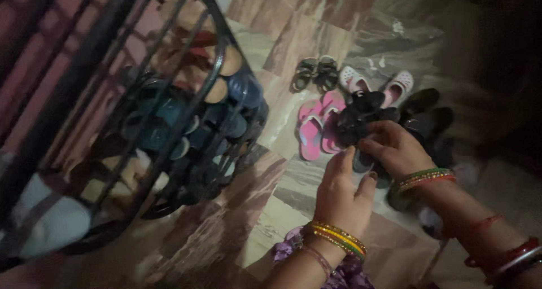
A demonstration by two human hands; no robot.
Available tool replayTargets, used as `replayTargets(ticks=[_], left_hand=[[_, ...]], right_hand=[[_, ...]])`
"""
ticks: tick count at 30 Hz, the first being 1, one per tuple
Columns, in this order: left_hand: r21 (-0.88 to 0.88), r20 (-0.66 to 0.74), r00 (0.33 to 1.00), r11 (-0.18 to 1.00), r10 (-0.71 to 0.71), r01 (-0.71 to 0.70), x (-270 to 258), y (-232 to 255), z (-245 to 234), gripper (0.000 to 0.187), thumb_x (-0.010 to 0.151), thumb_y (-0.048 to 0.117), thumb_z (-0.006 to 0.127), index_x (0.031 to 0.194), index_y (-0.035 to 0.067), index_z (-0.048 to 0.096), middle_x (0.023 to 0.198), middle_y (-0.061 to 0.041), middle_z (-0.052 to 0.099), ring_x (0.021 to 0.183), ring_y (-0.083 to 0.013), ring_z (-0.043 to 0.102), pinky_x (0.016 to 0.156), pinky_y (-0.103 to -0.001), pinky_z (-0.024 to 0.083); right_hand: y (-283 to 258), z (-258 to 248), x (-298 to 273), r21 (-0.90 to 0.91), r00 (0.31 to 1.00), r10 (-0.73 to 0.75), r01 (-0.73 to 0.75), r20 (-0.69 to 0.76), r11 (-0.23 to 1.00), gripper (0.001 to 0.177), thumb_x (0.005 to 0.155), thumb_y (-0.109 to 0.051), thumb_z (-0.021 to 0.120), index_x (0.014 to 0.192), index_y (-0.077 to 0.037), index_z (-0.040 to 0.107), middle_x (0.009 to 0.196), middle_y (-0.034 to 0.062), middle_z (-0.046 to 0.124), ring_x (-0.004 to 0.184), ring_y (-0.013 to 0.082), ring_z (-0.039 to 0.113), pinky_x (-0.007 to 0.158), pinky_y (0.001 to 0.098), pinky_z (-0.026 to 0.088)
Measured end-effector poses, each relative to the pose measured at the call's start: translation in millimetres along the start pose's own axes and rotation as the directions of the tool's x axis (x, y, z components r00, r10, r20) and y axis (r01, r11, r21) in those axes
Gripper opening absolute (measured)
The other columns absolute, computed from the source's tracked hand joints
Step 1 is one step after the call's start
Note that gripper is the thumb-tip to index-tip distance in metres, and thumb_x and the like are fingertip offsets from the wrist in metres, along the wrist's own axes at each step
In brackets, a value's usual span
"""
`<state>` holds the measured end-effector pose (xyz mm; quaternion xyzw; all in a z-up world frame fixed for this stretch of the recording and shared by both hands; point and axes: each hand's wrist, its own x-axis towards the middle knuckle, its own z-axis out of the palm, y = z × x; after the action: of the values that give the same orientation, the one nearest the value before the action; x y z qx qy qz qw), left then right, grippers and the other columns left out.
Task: The person removes various pairs of shoes and sandals from a multi-tiered metal shoe rack and places them on the tiled floor. They handle multiple pairs including pink sandals, white clogs, and dark flip-flops, moving them one by one from the rack to the ground.
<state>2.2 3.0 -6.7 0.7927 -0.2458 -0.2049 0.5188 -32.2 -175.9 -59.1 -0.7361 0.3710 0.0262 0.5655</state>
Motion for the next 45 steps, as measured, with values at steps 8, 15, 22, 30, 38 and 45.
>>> replayTargets(ticks=[8,15,22,30,38,45], left_hand=[[0.120,-0.278,0.949,0.985,0.149,-0.120,-2,3,-61,0.066,0.090,0.009,0.071,0.150,-0.002,0.045,0.148,-0.030,0.051,0.138,-0.0471,0.048,0.114,-0.050,0.039],[0.151,-0.383,0.915,0.986,0.128,-0.074,-15,9,-126,0.072,0.087,0.003,0.066,0.153,-0.001,0.038,0.154,-0.028,0.045,0.143,-0.0460,0.045,0.117,-0.048,0.036],[0.091,-0.539,0.842,0.995,0.006,0.052,-36,2,-167,0.068,0.093,0.009,0.066,0.153,-0.002,0.036,0.155,-0.025,0.045,0.143,-0.0410,0.046,0.116,-0.046,0.037],[-0.191,-0.625,0.780,0.976,-0.036,-0.108,-58,-42,-165,0.055,0.099,0.020,0.062,0.146,-0.002,0.044,0.144,-0.017,0.051,0.136,-0.0272,0.053,0.113,-0.038,0.044],[-0.846,-0.326,0.798,0.533,-0.507,-0.007,-66,-90,-157,0.048,0.097,0.020,0.063,0.138,-0.001,0.049,0.135,-0.016,0.055,0.128,-0.0274,0.057,0.106,-0.040,0.047],[-0.878,-0.239,0.808,0.475,-0.539,0.057,-70,-86,-161,0.042,0.096,0.020,0.064,0.131,0.000,0.053,0.127,-0.015,0.059,0.120,-0.0276,0.060,0.101,-0.041,0.050]], right_hand=[[-96,61,-24,-0.049,0.920,-0.375,0.383,0.116,0.923,0.044,0.087,-0.015,0.072,0.128,-0.004,0.061,0.120,0.0114,0.071,0.111,0.0194,0.070,0.091,0.0324,0.056],[-161,113,-45,-0.143,0.640,-0.732,0.767,0.234,0.625,0.038,0.087,-0.013,0.073,0.122,-0.001,0.064,0.127,0.0160,0.067,0.118,0.0321,0.066,0.097,0.0392,0.052],[-206,169,-65,0.004,0.467,-0.821,0.869,0.328,0.495,0.034,0.087,-0.007,0.069,0.120,0.000,0.063,0.126,0.0178,0.065,0.121,0.0372,0.063,0.101,0.0428,0.051],[-229,223,-92,0.117,0.396,-0.811,0.867,0.431,0.485,0.046,0.083,0.001,0.064,0.129,-0.002,0.061,0.129,0.0184,0.064,0.124,0.0371,0.063,0.106,0.0431,0.051],[-249,258,-105,-0.001,0.405,-0.722,0.872,0.562,0.489,0.082,0.067,-0.010,0.084,0.143,-0.015,0.052,0.144,0.0266,0.043,0.128,0.0468,0.052,0.098,0.0479,0.050],[-262,266,-114,-0.036,0.319,-0.774,0.933,0.547,0.359,0.075,0.072,-0.011,0.081,0.142,-0.011,0.055,0.147,0.0308,0.041,0.125,0.0506,0.055,0.097,0.0523,0.052]])
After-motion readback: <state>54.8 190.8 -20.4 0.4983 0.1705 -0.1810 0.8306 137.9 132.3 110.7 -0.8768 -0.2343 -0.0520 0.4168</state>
